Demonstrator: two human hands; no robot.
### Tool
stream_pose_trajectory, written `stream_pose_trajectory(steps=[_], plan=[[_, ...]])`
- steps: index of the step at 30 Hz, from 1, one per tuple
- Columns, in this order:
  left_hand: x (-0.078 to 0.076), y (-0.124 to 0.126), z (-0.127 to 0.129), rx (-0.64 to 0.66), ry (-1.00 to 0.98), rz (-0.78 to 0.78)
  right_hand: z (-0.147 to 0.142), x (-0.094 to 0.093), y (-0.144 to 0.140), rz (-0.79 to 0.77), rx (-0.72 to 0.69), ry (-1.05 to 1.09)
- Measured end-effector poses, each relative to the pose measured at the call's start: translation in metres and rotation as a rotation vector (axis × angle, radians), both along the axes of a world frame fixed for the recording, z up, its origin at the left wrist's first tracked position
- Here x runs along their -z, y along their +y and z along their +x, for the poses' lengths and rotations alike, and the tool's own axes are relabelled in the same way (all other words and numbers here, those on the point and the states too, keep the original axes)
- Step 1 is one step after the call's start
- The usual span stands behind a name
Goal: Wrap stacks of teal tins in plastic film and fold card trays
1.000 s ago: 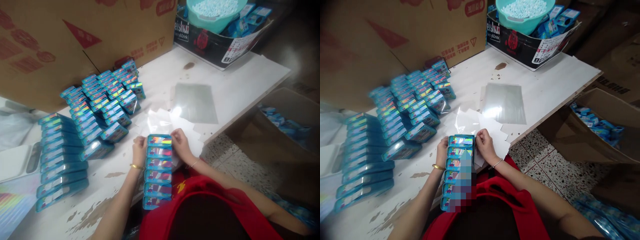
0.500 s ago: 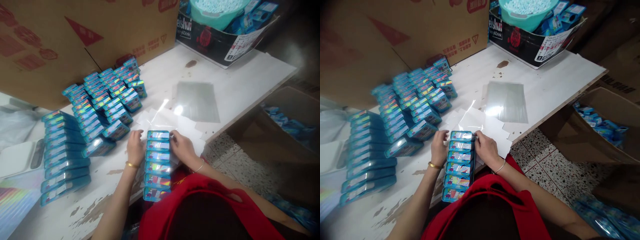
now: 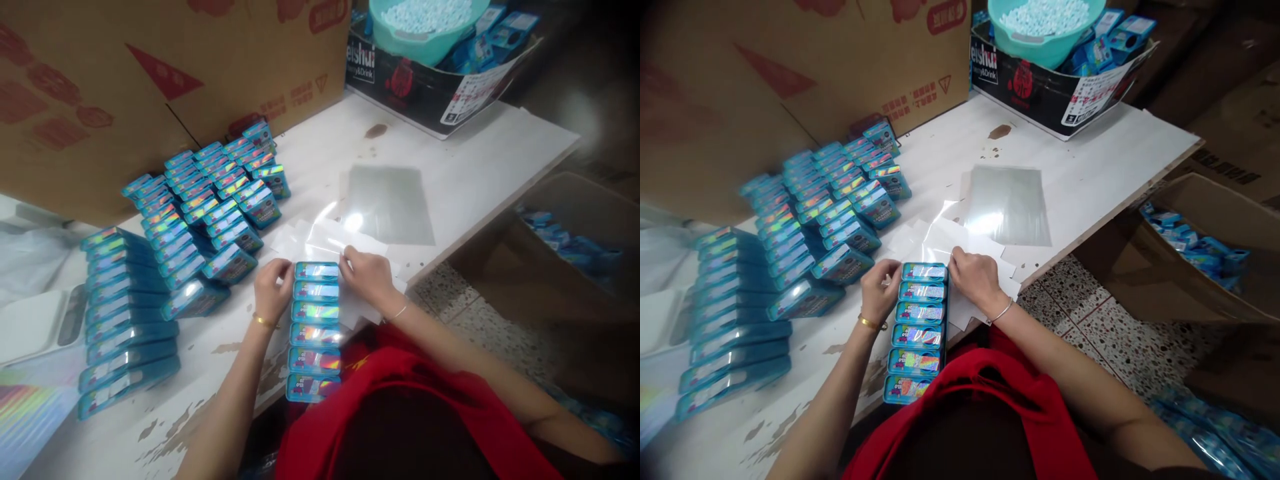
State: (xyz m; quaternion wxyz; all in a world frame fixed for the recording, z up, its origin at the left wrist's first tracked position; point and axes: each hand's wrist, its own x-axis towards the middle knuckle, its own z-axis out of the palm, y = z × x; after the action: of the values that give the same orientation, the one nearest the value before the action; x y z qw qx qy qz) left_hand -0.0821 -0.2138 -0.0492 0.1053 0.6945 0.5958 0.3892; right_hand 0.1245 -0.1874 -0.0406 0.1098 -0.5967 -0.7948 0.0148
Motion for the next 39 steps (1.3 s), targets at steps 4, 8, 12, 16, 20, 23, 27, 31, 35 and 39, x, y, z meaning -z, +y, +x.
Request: stream_pose_trajectory(steps=[4, 8, 12, 16, 20, 23, 27, 31, 35, 39], plan=[[-0.002, -0.001, 0.000, -0.001, 0.186, 0.084, 0.004, -0.004, -0.004, 0.107, -0.100, 0.089], [-0.003, -0.008, -0.005, 0.055, 0.196, 0.072, 0.010, -0.006, -0.013, 0.151, -0.197, 0.133], [-0.004, -0.017, -0.014, 0.138, 0.363, 0.112, 0.012, -0.005, -0.022, 0.121, -0.226, 0.091], [0.000, -0.025, -0.016, 0.091, 0.479, 0.156, 0.010, 0.003, -0.027, 0.050, -0.135, 0.037], [0.005, -0.023, -0.010, -0.004, 0.513, 0.048, 0.006, 0.016, -0.027, -0.088, -0.057, -0.043], [0.008, -0.019, -0.007, -0.018, 0.576, -0.049, 0.002, 0.020, -0.027, -0.190, -0.061, -0.063], [0.005, -0.019, -0.007, -0.042, 0.633, -0.131, 0.000, 0.016, -0.031, -0.255, -0.064, -0.063], [-0.006, -0.033, -0.012, 0.020, 0.685, -0.108, 0.003, 0.007, -0.037, -0.291, -0.144, -0.080], [-0.015, -0.050, -0.021, 0.081, 0.728, -0.036, -0.001, 0.003, -0.039, -0.265, -0.193, -0.052], [-0.016, -0.063, -0.027, 0.003, 0.713, 0.005, -0.012, 0.004, -0.038, -0.238, -0.259, -0.044]])
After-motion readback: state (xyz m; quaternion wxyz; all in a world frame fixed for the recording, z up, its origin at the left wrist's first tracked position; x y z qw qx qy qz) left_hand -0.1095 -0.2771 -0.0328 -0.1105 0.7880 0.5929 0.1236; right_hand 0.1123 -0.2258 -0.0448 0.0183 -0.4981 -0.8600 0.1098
